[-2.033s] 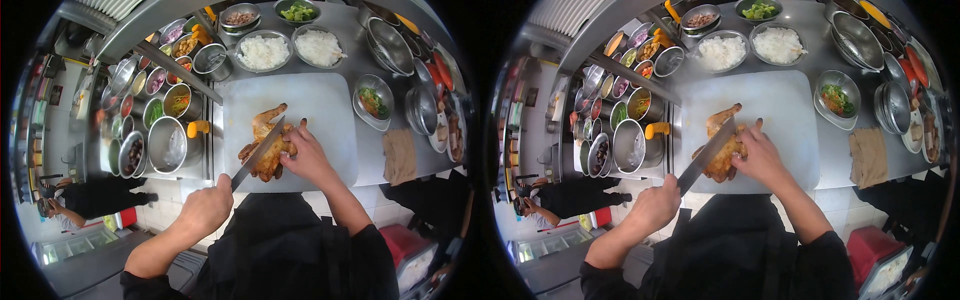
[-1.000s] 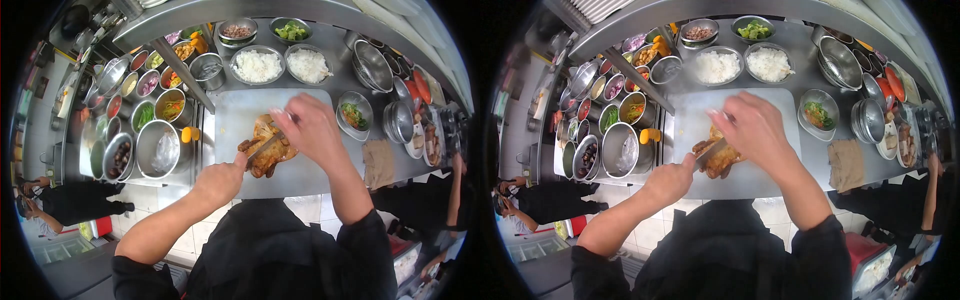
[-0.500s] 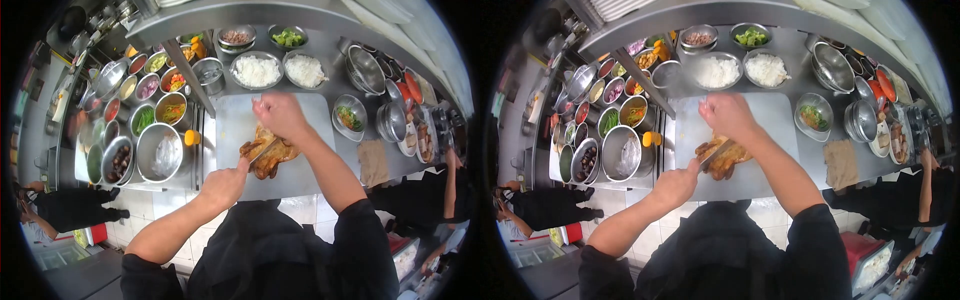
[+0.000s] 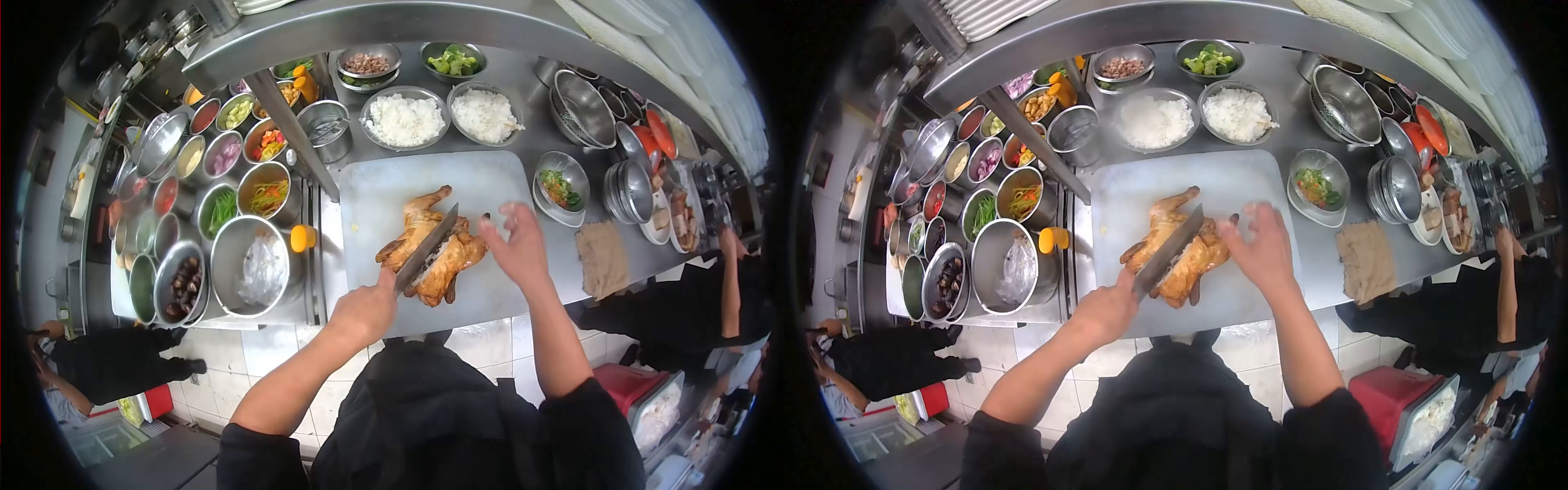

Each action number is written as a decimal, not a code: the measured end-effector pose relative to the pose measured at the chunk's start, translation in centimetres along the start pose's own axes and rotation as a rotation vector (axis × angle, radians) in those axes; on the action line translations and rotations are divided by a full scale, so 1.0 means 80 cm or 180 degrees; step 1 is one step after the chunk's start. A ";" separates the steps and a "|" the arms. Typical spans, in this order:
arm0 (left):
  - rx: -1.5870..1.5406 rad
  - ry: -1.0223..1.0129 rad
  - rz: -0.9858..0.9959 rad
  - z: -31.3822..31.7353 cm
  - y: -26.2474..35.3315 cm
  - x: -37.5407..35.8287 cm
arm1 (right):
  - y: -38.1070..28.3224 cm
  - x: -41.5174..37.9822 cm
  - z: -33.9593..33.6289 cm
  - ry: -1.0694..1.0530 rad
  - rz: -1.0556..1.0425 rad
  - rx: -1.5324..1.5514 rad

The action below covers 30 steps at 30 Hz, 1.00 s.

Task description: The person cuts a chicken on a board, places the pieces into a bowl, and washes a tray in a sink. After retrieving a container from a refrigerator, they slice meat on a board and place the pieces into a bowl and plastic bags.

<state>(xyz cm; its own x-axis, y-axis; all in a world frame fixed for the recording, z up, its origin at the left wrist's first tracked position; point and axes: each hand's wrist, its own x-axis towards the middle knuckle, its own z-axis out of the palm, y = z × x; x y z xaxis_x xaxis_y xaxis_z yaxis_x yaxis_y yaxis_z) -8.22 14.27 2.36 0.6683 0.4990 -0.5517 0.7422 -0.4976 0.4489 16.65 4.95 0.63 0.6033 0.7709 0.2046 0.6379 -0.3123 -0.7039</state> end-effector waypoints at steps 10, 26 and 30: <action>-0.0498 0.1487 0.0903 -0.036 0.045 -0.051 | 0.035 -0.053 0.017 -0.0555 0.0656 0.0560; 0.0364 0.0261 -0.0055 0.016 -0.017 -0.081 | 0.029 -0.066 0.013 -0.0407 0.0688 0.0655; 0.0020 0.0754 0.0286 -0.002 0.018 -0.076 | 0.038 -0.069 0.017 -0.0341 0.0583 0.0562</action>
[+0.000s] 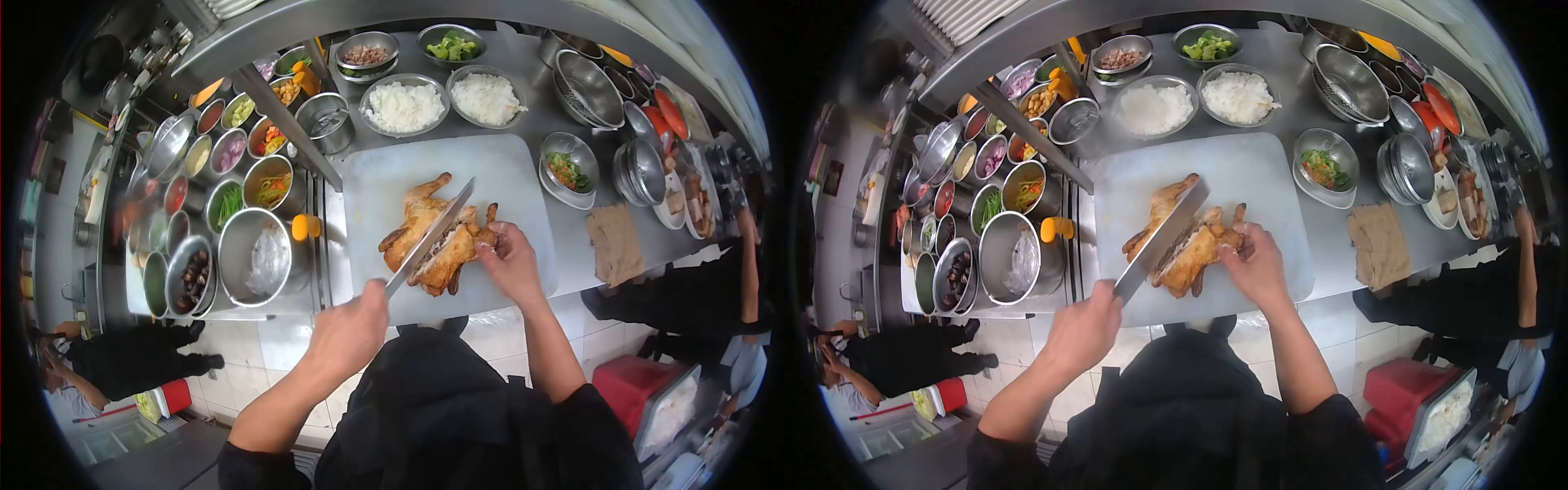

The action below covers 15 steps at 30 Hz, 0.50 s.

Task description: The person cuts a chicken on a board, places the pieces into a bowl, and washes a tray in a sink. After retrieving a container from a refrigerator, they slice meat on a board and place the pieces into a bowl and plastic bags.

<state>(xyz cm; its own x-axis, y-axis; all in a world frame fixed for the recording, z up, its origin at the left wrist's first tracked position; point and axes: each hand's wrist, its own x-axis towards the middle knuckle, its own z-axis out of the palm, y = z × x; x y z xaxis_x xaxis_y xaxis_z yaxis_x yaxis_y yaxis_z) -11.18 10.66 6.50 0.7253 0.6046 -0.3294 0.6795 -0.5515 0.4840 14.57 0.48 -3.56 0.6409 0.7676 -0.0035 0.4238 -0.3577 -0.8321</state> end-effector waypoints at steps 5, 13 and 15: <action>0.0435 -0.0615 -0.0437 0.037 -0.030 0.020 | 0.003 0.003 0.002 -0.0097 0.0268 0.0432; 0.0567 -0.0870 -0.0733 0.030 -0.068 -0.074 | 0.018 -0.011 -0.002 -0.0063 0.0326 0.0431; 0.0441 -0.0672 -0.0431 0.034 -0.048 -0.032 | 0.041 -0.009 0.007 -0.0049 0.0206 0.0684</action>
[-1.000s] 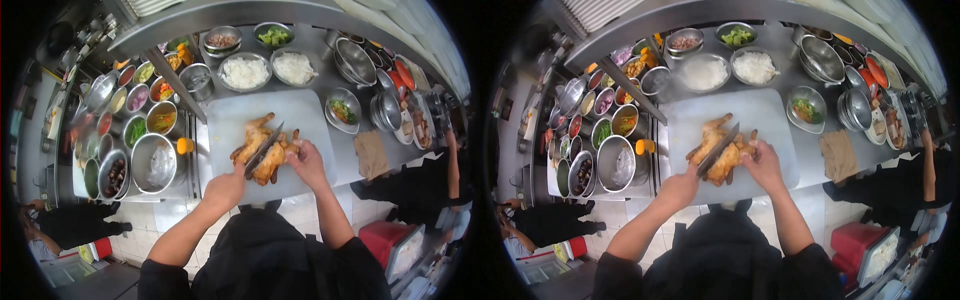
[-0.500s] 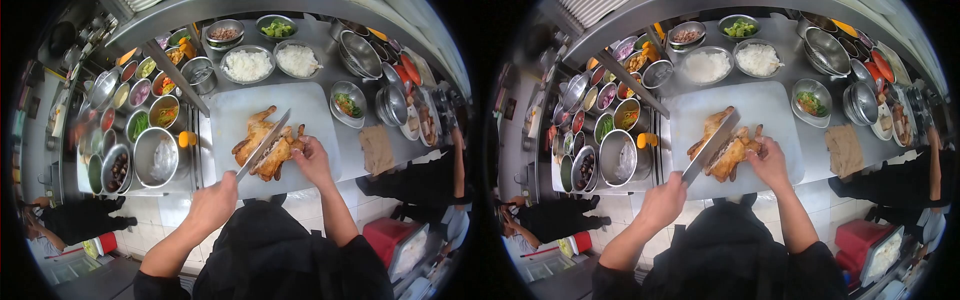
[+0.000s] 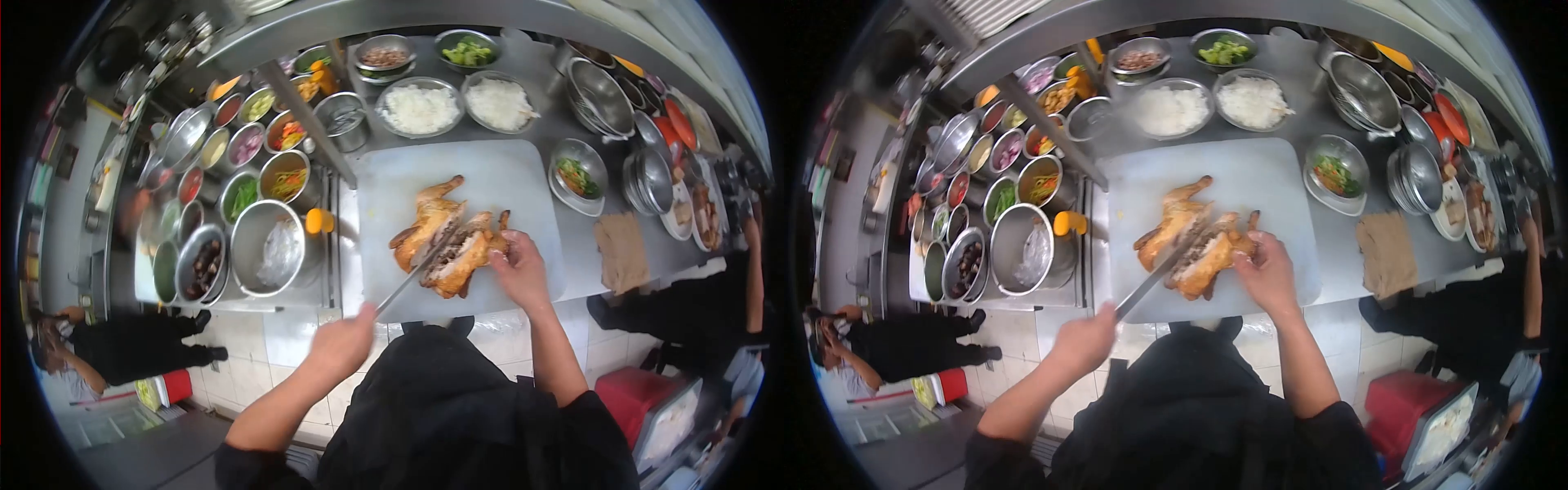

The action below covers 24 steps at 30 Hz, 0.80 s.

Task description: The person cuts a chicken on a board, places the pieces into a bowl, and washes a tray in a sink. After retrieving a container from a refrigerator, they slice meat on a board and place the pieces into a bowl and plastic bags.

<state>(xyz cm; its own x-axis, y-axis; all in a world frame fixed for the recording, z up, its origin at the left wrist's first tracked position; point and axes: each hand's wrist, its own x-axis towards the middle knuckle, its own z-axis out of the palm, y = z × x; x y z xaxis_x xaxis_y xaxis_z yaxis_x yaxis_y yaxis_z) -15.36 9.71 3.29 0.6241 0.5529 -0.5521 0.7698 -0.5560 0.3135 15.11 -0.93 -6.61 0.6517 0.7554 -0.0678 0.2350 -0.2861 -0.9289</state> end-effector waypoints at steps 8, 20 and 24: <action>-0.1082 0.0081 -0.0080 -0.040 0.003 -0.045 | -0.058 -0.002 0.012 -0.0459 0.0315 0.0116; -0.1256 -0.0204 -0.1691 -0.053 -0.078 -0.110 | -0.095 -0.003 0.044 -0.0413 0.0178 -0.1184; -0.2094 -0.0495 -0.1722 -0.064 -0.087 -0.072 | -0.105 -0.008 0.043 -0.0329 0.0269 -0.1134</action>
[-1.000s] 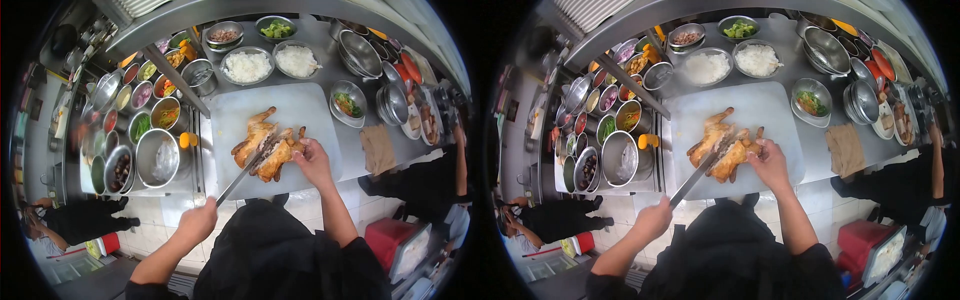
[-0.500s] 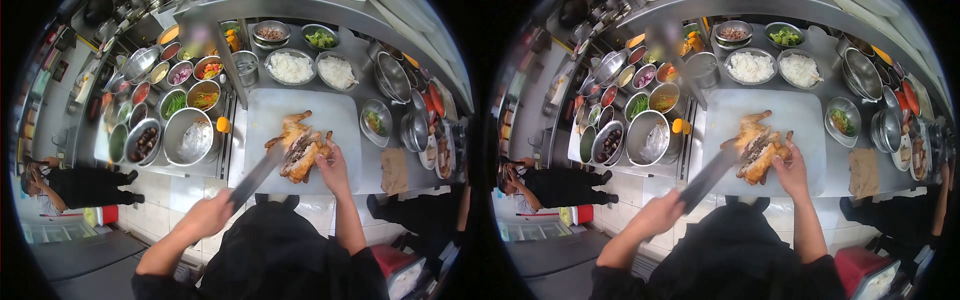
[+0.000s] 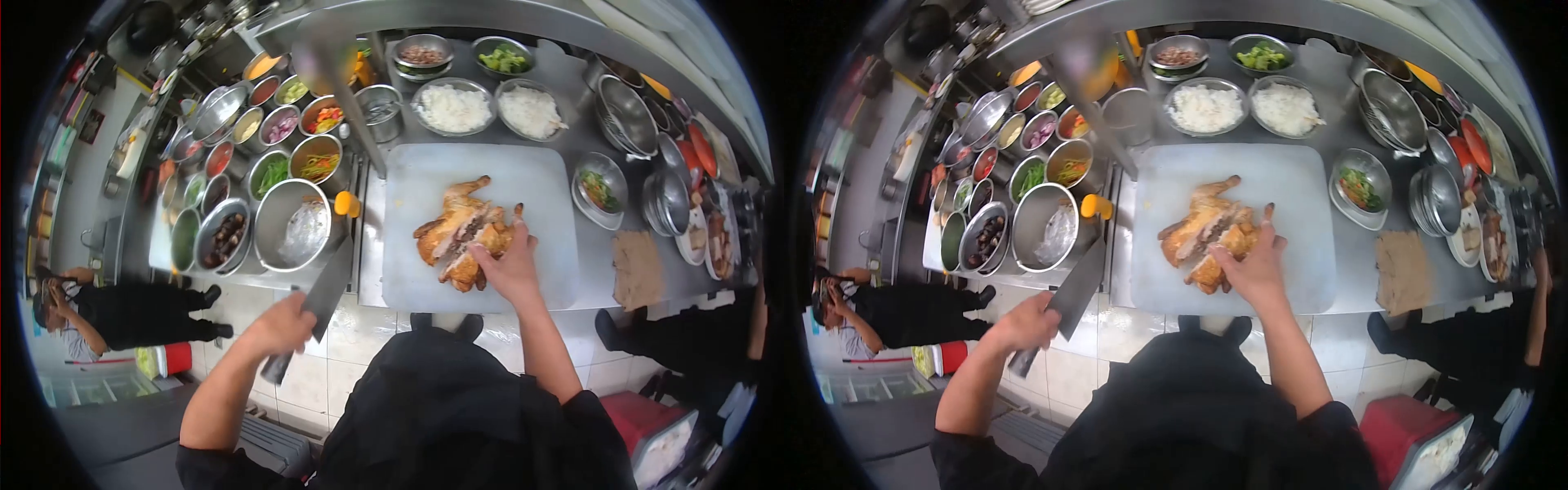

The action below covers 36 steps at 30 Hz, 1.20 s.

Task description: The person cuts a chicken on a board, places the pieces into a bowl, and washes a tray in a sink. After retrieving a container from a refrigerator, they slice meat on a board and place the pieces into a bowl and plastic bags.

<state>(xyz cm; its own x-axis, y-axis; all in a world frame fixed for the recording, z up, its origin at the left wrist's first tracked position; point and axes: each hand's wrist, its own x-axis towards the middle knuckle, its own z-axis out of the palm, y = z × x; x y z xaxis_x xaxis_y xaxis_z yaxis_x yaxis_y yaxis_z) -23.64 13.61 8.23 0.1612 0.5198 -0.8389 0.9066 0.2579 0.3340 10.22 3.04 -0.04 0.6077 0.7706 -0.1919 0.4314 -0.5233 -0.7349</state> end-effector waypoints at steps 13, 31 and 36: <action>-0.0242 -0.0235 0.2300 0.049 0.071 0.041 | -0.005 0.006 0.005 -0.0081 0.0372 0.0477; 0.1854 0.1086 0.2384 0.145 0.205 0.177 | -0.046 -0.099 -0.353 0.2379 -0.1508 0.3099; 0.1757 0.1159 0.2603 0.145 0.203 0.227 | -0.190 -0.119 -0.587 0.2916 -0.3076 0.2551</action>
<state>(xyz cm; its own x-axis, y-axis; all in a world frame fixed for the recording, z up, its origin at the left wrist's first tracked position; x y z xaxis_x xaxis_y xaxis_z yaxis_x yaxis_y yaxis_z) -1.51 17.79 -6.56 0.7604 0.6051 -0.2358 0.6411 -0.6415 0.4213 29.17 -13.45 43.53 0.6329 0.0541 0.7723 0.6106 0.5784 -0.5409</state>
